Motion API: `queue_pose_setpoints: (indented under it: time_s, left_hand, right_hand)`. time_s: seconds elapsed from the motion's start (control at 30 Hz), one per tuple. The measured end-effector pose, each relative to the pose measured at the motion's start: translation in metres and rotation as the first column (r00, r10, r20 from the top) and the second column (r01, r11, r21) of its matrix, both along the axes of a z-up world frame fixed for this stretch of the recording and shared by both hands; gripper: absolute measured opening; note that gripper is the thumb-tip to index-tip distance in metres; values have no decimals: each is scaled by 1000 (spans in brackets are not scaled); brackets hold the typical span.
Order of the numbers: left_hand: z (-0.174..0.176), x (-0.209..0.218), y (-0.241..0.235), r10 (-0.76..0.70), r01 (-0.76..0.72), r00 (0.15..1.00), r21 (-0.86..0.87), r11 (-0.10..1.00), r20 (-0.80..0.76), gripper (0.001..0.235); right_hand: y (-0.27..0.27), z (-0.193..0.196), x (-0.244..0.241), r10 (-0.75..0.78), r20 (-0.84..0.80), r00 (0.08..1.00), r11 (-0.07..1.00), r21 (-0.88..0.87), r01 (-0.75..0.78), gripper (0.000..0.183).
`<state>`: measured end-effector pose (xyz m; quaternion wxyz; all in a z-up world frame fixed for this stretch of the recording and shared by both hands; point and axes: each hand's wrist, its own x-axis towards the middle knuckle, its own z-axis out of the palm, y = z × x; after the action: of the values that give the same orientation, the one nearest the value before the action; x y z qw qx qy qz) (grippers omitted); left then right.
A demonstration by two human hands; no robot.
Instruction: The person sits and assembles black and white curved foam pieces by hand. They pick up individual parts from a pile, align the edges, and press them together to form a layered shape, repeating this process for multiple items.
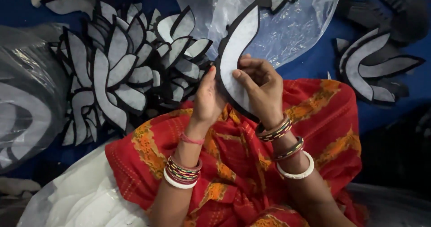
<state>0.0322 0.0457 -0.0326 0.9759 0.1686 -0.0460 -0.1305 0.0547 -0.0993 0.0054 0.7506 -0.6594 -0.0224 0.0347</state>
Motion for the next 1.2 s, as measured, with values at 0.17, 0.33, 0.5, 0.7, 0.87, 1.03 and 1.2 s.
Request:
queue_pose_setpoints:
  time_s: [0.17, 0.33, 0.5, 0.7, 0.87, 1.03, 1.2]
  left_hand:
    - [6, -2, -1, -12, 12, 1000, 17, 1000, -20, 59]
    - [-15, -2, 0, -22, 21, 998, -6, 1000, -58, 58]
    - [-11, -2, -2, -20, 20, 998, -9, 1000, -63, 58]
    - [-6, 0, -2, -34, 36, 998, 32, 999, -60, 58]
    - [-16, -1, -2, -1, 7, 997, 72, 997, -78, 59]
    - [-3, -3, -4, 17, -10, 999, 156, 988, -42, 60]
    - [14, 0, -7, -12, 13, 1000, 216, 976, -4, 61]
  right_hand:
    - [1, 1, -2, -42, -29, 999, 999, -6, 41, 26]
    - [-1, 1, -2, -35, 12, 999, 999, 0, 35, 26]
    - [-4, 0, -3, -23, 22, 999, 999, -29, 24, 25]
    - [-5, 3, 0, -34, -9, 999, 996, -87, 33, 25]
    - [-4, 2, 0, -35, -10, 999, 996, -79, 35, 26]
    - [-1, 5, -1, -37, -23, 999, 999, -25, 36, 26]
    - [-3, 2, -1, -50, 13, 999, 999, 5, 50, 23]
